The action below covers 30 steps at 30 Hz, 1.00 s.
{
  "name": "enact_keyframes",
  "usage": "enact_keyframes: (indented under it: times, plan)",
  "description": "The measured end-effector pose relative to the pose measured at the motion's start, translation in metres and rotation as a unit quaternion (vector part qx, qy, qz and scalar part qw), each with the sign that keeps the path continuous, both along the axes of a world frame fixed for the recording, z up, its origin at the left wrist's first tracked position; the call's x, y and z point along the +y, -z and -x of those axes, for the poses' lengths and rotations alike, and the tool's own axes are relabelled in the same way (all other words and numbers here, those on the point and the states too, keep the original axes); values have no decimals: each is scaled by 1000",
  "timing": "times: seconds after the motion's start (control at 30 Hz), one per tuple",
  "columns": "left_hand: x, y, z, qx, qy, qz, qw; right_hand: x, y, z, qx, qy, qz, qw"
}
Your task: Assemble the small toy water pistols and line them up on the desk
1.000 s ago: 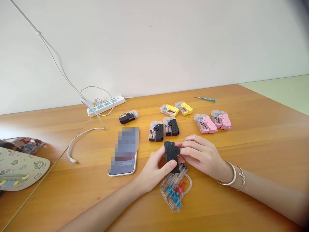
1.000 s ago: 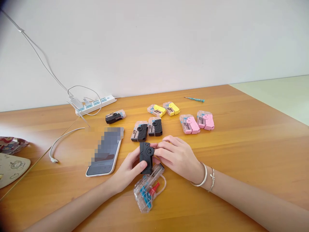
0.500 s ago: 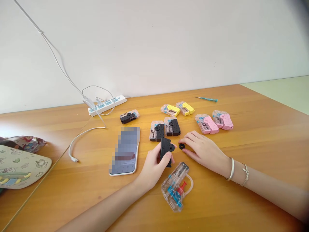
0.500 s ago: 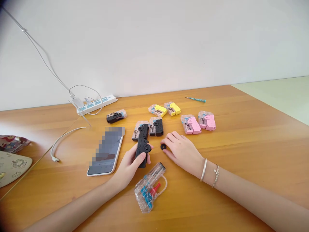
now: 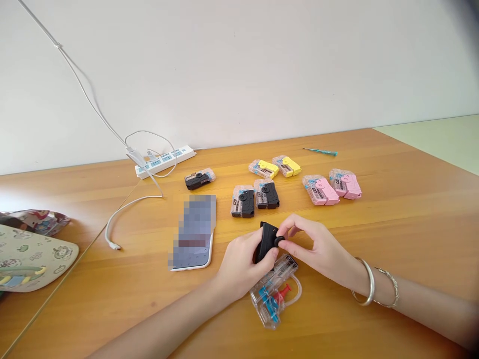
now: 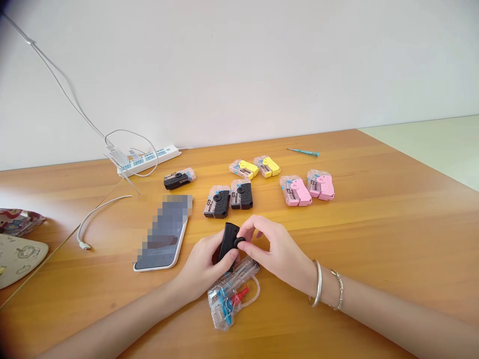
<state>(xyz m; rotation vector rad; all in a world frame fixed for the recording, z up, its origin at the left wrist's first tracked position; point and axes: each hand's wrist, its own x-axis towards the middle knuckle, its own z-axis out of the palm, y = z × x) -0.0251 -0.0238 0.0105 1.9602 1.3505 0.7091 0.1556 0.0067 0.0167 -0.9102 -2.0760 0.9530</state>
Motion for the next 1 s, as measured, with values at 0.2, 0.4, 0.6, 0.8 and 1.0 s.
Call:
enact_keyframes:
  times: [0.2,0.4,0.6,0.8,1.0]
  plan:
    - [0,3,0,30,7,-36,999,-2,4,4,32,5,25,999]
    - [0,3,2,17,13,-50,999,-4,2,5,42,-2,83,996]
    - [-1,1,1,19,15,-54,998,-4,1,4,-6,-19,106,994]
    - [-1,3,2,44,15,-76,996,-4,4,4,5,-21,91,996]
    - [-3,2,1,52,-2,-141,989,-4,4,4,36,-12,84,996]
